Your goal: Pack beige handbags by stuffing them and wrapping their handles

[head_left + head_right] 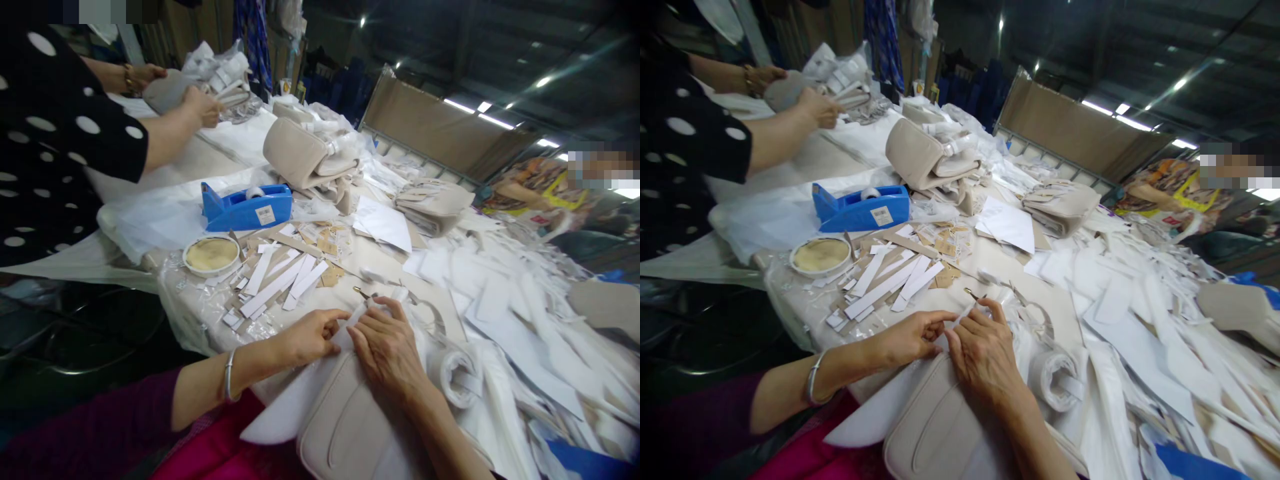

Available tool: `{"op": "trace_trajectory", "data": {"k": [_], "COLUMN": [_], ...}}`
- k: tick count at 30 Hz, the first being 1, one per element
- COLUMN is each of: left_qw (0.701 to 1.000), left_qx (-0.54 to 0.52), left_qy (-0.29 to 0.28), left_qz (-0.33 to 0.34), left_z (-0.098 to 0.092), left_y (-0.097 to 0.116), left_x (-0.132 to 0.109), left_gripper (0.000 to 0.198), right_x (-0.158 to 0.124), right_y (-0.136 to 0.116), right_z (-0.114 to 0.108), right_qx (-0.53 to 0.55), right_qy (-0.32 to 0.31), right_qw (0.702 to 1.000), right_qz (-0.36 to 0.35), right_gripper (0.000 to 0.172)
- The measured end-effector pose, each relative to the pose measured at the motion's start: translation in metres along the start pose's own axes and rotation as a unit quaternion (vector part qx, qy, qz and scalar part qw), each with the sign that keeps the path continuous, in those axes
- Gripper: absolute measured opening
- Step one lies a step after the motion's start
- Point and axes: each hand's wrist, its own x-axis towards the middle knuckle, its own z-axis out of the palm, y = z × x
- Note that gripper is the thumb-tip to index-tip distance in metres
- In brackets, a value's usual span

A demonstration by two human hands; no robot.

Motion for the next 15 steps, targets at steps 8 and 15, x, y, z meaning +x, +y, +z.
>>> {"op": "trace_trajectory", "data": {"k": [8, 15], "left_qw": [0.988, 0.905], "left_qx": [0.102, 0.406], "left_qy": [0.058, -0.003], "left_qz": [0.101, 0.127], "left_z": [0.031, -0.009], "left_y": [-0.001, 0.025], "left_x": [0.018, -0.048], "left_gripper": [0.024, 0.042], "right_x": [-0.002, -0.002], "right_y": [0.001, 0.003], "right_z": [0.001, 0.018], "right_qx": [0.023, -0.012], "right_qy": [0.011, -0.052], "right_qw": [1.0, 0.999], "right_qz": [-0.006, -0.003], "right_gripper": [0.035, 0.038]}}
